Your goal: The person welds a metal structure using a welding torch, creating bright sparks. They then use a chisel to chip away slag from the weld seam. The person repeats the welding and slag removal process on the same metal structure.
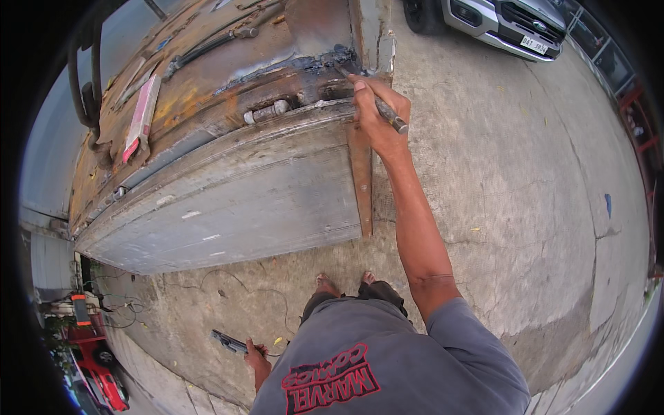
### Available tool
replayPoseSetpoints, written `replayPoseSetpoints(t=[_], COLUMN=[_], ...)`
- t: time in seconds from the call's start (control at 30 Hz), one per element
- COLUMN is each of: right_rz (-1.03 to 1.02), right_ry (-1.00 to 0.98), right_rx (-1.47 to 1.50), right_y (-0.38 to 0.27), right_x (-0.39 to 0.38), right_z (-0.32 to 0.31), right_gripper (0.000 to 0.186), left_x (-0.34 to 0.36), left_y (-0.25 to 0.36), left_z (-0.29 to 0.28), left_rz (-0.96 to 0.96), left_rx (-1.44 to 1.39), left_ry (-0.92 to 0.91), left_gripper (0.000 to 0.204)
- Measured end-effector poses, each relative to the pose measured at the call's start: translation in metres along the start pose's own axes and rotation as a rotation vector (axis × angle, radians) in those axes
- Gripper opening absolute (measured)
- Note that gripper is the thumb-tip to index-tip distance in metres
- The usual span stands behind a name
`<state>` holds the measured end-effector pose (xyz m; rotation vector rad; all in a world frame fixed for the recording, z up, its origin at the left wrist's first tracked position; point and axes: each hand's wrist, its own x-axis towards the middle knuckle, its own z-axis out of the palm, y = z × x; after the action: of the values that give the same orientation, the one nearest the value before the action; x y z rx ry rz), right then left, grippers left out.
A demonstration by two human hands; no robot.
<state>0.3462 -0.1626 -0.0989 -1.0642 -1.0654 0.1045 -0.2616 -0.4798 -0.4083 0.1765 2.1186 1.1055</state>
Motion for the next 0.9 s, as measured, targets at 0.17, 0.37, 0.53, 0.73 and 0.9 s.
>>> replayPoseSetpoints(t=[0.17,0.37,0.53,0.73,0.9], right_rz=[-0.049,-0.209,-0.087,-0.228,-0.138], right_ry=[-0.013,-0.011,-0.063,-0.026,-0.044], right_rx=[-0.064,-0.111,-0.123,-0.103,-0.119], right_y=[-0.014,0.017,-0.022,0.011,-0.017], right_x=[0.009,0.006,0.013,0.009,0.011], right_z=[-0.010,-0.002,-0.006,0.005,-0.012], right_gripper=[0.033,0.029,0.028,0.025,0.031], left_x=[-0.005,-0.008,-0.012,-0.001,-0.007], left_y=[0.000,-0.002,-0.010,-0.019,-0.018], left_z=[0.006,0.006,-0.003,-0.004,-0.001], left_rz=[0.008,0.017,0.013,0.001,0.037], left_rx=[0.021,-0.015,-0.012,-0.006,-0.003], left_ry=[-0.008,0.016,0.067,0.058,0.064], left_gripper=[0.050,0.052,0.052,0.053,0.053])
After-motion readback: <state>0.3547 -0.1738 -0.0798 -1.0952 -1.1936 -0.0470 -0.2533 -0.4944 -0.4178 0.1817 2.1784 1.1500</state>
